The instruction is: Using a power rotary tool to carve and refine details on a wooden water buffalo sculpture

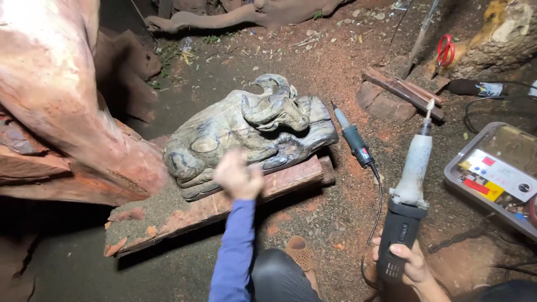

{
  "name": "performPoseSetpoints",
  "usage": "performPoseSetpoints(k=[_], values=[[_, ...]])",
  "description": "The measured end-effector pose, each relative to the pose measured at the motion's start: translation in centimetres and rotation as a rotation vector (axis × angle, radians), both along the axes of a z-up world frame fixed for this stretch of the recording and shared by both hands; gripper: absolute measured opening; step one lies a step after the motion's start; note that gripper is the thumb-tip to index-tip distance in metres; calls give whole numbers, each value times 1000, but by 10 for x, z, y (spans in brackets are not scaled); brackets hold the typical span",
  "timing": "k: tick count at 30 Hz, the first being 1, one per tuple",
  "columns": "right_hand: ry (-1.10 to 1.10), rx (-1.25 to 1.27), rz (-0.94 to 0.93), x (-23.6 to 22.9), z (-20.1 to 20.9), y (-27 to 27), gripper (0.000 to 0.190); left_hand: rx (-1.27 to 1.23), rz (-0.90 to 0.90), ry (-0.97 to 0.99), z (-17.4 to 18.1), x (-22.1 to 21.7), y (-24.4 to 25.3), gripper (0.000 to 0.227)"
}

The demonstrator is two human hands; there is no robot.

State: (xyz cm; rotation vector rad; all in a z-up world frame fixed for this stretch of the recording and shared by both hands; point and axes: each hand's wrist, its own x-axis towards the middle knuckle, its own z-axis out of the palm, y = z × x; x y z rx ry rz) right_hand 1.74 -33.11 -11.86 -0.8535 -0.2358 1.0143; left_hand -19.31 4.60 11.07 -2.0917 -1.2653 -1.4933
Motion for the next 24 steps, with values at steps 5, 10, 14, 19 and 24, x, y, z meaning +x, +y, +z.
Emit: performPoseSetpoints(k=[5, 10, 14, 19, 24], values=[[52, 209, 49, -3, 15, 0, 63, 397, -527, 650, -41, 142, 0, 28], [103, 118, -11, 3, 19, -4, 61, 342, -419, 704, -57, 198, 55, 21], [82, 23, 9, 3, 38, -4, 51, 282, -346, 864, -83, 187, 62, 20], [119, 50, 5, 3, 31, -2, 53, 365, -478, 773, -58, 160, 22, 8], [120, 57, 16, -3, 35, -4, 50, 284, -541, 680, -47, 144, -19, 33]])
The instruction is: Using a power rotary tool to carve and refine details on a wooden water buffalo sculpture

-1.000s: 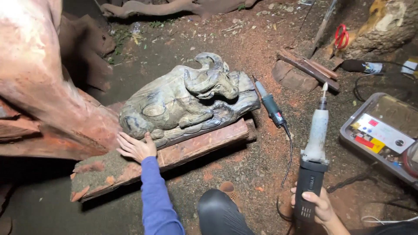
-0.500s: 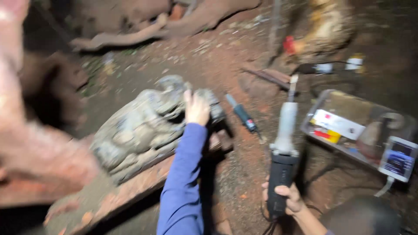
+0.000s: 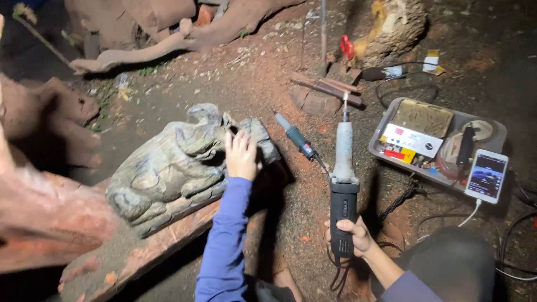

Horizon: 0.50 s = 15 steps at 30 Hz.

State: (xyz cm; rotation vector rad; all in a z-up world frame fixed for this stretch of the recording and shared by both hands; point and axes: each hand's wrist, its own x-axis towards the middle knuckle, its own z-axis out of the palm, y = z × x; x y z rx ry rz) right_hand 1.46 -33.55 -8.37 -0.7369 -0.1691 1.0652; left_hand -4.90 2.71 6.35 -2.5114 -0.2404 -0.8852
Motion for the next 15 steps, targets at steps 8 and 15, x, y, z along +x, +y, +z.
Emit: performPoseSetpoints(k=[8, 15], values=[[-220, -96, -38, -31, -4, 1, 34, -1561, -64, 8, -92, -49, -150, 44], [-539, -179, 112, -29, -25, 16, 20, -1842, -163, -186, -154, -20, -135, 52]])
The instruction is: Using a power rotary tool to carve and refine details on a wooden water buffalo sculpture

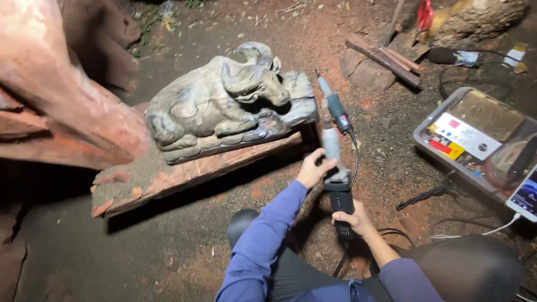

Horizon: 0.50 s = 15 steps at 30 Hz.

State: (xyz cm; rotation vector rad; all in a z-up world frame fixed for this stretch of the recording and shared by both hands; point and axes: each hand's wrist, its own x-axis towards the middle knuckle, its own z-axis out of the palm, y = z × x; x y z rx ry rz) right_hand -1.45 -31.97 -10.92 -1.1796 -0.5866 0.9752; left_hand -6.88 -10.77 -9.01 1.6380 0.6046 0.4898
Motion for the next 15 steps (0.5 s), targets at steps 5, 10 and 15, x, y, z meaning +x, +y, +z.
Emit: performPoseSetpoints(k=[5, 10, 15], values=[[-309, -176, 112, 8, -8, 21, 40, -303, 277, -169, 15, -5, 31, 43], [-354, -256, 135, 6, -8, 53, 39, -270, 323, -164, 8, -17, 74, 48], [-321, -301, 103, -14, -7, 74, 44, -299, 323, -162, 29, -21, 91, 56]])
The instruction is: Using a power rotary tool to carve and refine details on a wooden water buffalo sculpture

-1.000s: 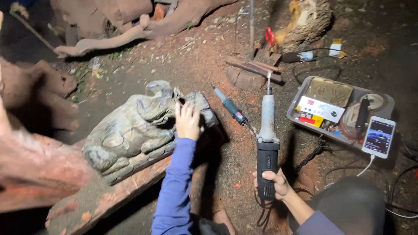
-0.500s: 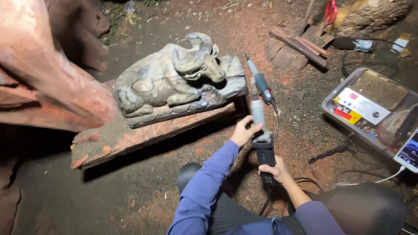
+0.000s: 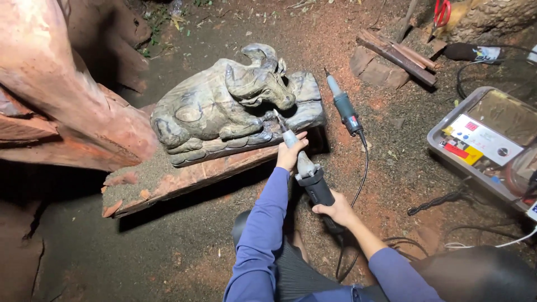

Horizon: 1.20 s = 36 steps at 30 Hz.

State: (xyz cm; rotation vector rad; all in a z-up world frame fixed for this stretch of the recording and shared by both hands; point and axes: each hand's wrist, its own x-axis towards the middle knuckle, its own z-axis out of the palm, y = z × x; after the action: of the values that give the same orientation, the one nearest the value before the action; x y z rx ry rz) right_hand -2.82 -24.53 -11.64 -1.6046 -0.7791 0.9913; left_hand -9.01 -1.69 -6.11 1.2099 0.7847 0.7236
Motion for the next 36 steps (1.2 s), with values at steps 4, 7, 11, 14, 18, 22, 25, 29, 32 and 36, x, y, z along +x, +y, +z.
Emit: performPoseSetpoints(k=[4, 7, 11, 14, 18, 22, 25, 29, 32, 36], values=[[75, -25, -35, -7, 2, 0, 40, 29, 3, 81, -10, 3, 6, 54], [91, -13, -38, -6, -4, 0, 40, 50, -3, 120, -9, 5, 3, 56], [86, 11, -22, -2, 1, 2, 42, 99, -9, 126, -9, 5, 2, 56], [93, 10, -13, -1, -9, 2, 44, 93, 0, 116, 3, 2, -3, 56], [138, 24, -8, -2, -18, 7, 46, 91, 6, 116, -7, 3, 5, 53], [127, 48, -6, -1, -19, 10, 45, 113, 14, 115, -10, 2, 5, 51], [159, 69, -19, -3, -21, 7, 46, 138, 24, 122, -24, 1, 8, 51], [169, 86, -8, 1, -8, 7, 46, 152, 43, 123, -41, -2, 18, 52], [189, 76, 7, 4, -18, 10, 48, 116, 59, 101, -18, 2, 8, 48], [203, 69, 9, 6, -23, 10, 49, 143, 58, 148, -16, 4, 5, 49]])
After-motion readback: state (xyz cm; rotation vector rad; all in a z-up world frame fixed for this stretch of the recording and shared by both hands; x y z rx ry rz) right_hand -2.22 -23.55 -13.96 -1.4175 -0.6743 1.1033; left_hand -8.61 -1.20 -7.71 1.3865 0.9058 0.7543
